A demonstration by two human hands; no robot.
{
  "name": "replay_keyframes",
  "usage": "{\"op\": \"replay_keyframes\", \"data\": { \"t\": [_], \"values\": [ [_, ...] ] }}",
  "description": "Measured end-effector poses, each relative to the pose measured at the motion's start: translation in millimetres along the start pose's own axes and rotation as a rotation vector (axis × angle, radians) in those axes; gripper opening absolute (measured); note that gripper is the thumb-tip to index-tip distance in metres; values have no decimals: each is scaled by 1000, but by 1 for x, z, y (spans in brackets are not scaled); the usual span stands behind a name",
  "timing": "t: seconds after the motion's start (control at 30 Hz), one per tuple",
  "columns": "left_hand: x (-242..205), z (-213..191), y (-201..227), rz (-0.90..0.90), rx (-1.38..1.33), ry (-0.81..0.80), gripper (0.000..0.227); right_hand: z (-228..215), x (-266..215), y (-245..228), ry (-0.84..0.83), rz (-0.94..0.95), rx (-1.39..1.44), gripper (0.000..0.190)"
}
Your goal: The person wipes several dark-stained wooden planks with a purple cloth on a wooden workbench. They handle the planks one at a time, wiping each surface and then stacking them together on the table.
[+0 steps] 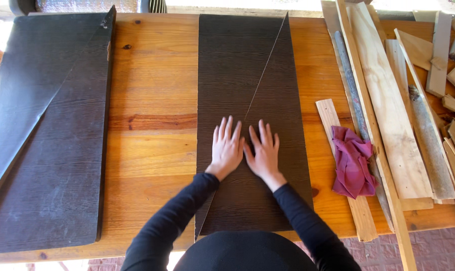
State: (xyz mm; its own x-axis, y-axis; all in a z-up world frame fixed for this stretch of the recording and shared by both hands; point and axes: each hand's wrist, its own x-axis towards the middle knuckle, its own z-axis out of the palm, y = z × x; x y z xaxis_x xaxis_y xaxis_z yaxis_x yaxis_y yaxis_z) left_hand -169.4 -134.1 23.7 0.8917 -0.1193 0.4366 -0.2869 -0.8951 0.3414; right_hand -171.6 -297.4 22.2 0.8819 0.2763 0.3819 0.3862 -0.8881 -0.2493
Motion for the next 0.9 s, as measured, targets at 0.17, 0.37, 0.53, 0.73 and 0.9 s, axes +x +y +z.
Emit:
{"op": "replay_keyframes", "data": {
  "t": [0.17, 0.37, 0.53, 0.73, 0.9],
  "values": [
    [-59, -5, 11, -22, 44, -116, 58, -5, -44, -24, -163, 46, -1, 73],
    [-70, -6, 16, -19, 87, -204, 56, -5, -49, -26, -240, 43, -62, 78],
    [-71, -5, 16, -25, 88, -252, 57, -5, -50, -26, -256, 53, -84, 78],
    [-69, -7, 17, -41, 94, -280, 58, -8, -49, -28, -238, 47, -98, 76],
    [-69, -7, 15, -27, 109, -275, 58, -7, -49, -28, -225, 46, -103, 76]
  ]
}}
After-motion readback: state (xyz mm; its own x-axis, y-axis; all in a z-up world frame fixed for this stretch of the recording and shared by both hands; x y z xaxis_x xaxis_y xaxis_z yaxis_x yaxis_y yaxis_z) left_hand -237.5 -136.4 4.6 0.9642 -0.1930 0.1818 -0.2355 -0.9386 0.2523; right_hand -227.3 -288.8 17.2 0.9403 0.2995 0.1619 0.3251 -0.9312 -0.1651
